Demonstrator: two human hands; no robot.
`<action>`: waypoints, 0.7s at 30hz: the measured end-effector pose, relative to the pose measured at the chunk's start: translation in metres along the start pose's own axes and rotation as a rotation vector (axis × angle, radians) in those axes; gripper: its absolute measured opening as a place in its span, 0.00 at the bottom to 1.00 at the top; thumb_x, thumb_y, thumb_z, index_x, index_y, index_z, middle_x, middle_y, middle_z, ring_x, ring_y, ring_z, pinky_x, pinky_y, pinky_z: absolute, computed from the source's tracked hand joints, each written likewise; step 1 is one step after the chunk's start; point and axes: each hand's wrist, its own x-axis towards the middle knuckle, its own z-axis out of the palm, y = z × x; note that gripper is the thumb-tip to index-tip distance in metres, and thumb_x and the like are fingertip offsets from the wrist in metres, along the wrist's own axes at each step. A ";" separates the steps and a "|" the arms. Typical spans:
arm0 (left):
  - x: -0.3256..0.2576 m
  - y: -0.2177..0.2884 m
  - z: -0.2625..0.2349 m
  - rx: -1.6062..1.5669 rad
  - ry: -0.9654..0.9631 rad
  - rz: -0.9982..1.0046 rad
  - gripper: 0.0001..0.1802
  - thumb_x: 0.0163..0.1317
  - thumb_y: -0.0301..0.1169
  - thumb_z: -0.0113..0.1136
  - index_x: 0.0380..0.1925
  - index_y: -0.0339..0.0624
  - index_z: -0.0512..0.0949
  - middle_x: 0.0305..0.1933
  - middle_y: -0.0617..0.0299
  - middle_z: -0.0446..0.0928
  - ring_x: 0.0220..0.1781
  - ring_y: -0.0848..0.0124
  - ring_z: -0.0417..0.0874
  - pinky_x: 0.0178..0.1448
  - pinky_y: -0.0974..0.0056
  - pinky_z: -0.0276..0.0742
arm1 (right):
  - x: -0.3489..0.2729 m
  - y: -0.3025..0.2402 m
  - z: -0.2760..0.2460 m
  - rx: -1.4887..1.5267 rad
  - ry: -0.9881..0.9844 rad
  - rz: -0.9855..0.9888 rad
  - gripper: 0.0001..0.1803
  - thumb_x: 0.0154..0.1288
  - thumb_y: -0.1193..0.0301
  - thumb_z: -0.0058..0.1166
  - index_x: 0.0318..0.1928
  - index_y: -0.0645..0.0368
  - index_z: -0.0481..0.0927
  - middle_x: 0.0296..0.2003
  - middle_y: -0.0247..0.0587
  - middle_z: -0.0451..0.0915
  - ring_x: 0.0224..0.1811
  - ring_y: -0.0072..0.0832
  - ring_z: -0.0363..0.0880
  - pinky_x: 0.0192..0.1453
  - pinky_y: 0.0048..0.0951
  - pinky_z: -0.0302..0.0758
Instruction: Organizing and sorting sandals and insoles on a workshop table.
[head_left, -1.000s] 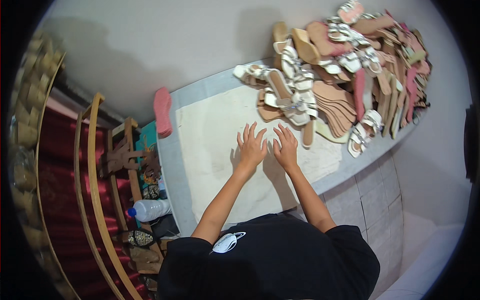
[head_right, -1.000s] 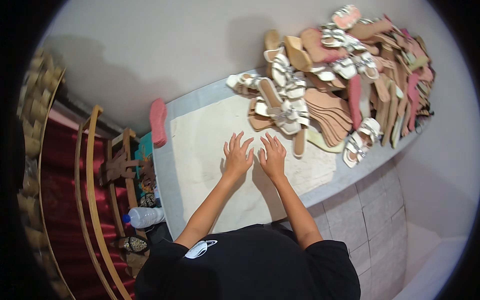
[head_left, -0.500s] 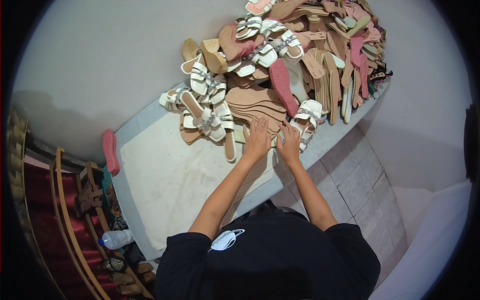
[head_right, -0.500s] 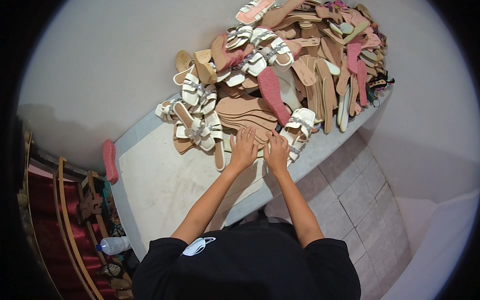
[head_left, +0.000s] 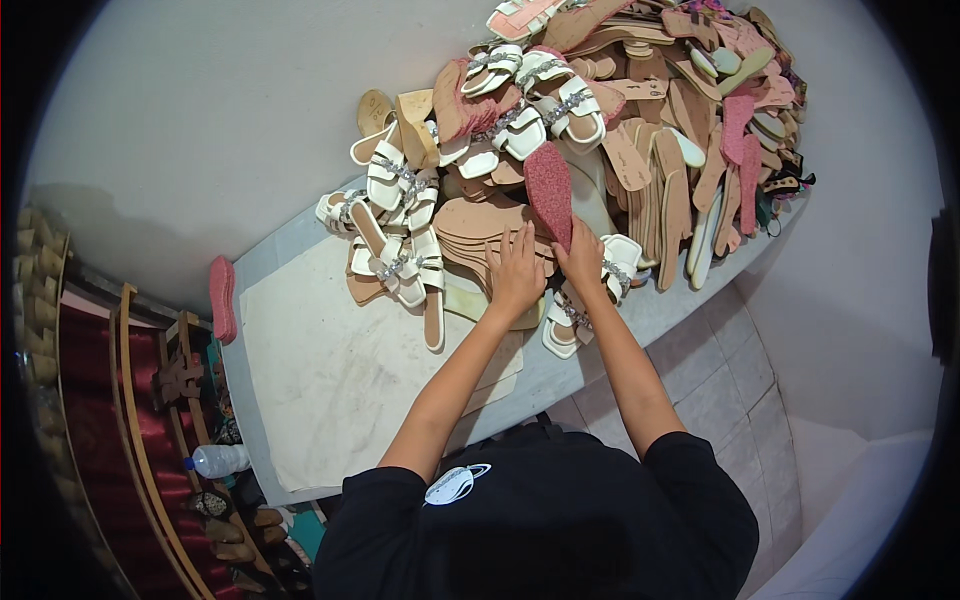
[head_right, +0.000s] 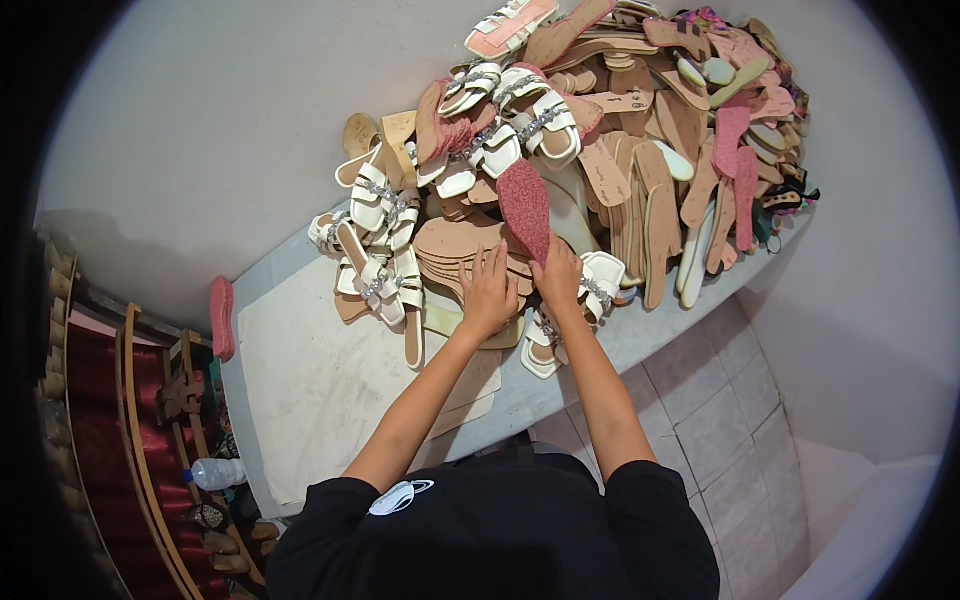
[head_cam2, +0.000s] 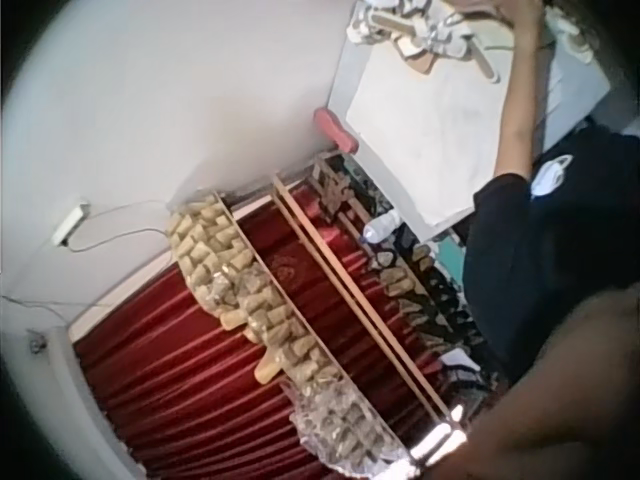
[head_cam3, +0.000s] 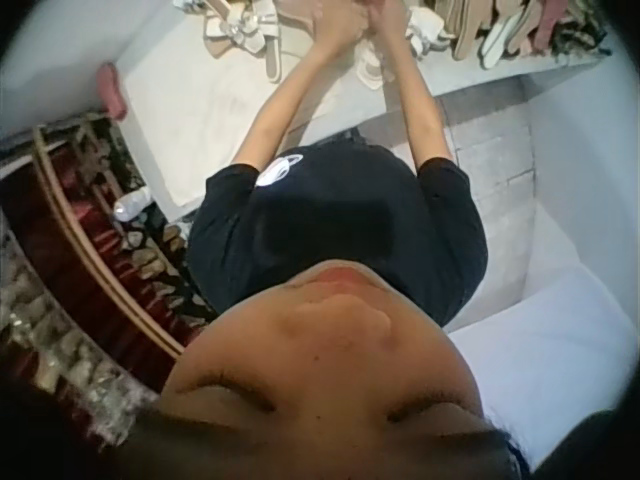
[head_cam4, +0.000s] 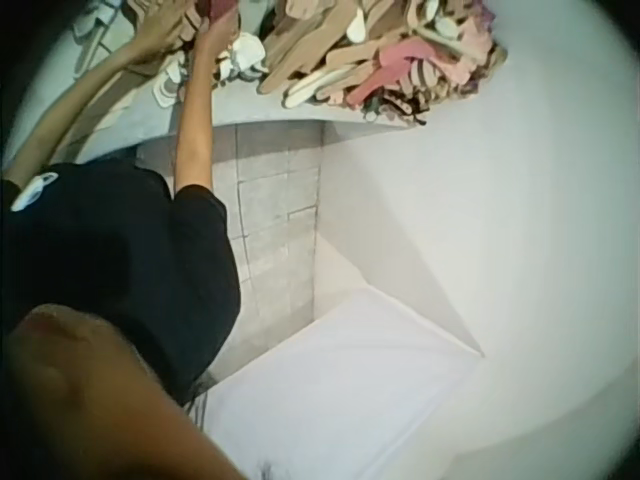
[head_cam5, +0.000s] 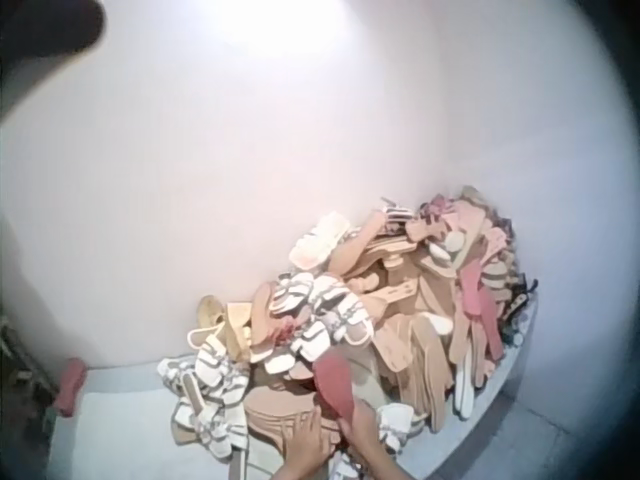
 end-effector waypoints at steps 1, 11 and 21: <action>-0.002 -0.001 0.000 -0.008 0.011 -0.017 0.35 0.53 0.36 0.50 0.61 0.38 0.54 0.62 0.54 0.57 0.66 0.53 0.51 0.61 0.36 0.44 | 0.001 -0.001 0.001 0.007 0.032 -0.002 0.36 0.44 0.64 0.60 0.55 0.60 0.63 0.50 0.46 0.70 0.52 0.39 0.67 0.55 0.38 0.59; -0.014 -0.026 -0.002 0.000 0.033 -0.098 0.35 0.55 0.37 0.49 0.61 0.35 0.52 0.64 0.52 0.54 0.67 0.52 0.50 0.63 0.39 0.43 | 0.005 -0.014 0.016 0.182 0.162 -0.039 0.36 0.41 0.66 0.60 0.54 0.61 0.62 0.47 0.50 0.67 0.49 0.45 0.67 0.51 0.41 0.64; -0.022 -0.035 -0.023 -0.052 0.211 -0.088 0.31 0.59 0.36 0.44 0.60 0.33 0.54 0.62 0.51 0.58 0.66 0.54 0.52 0.64 0.41 0.35 | -0.033 -0.081 -0.001 0.238 0.045 0.093 0.36 0.47 0.59 0.57 0.55 0.61 0.61 0.47 0.52 0.67 0.48 0.46 0.70 0.46 0.40 0.70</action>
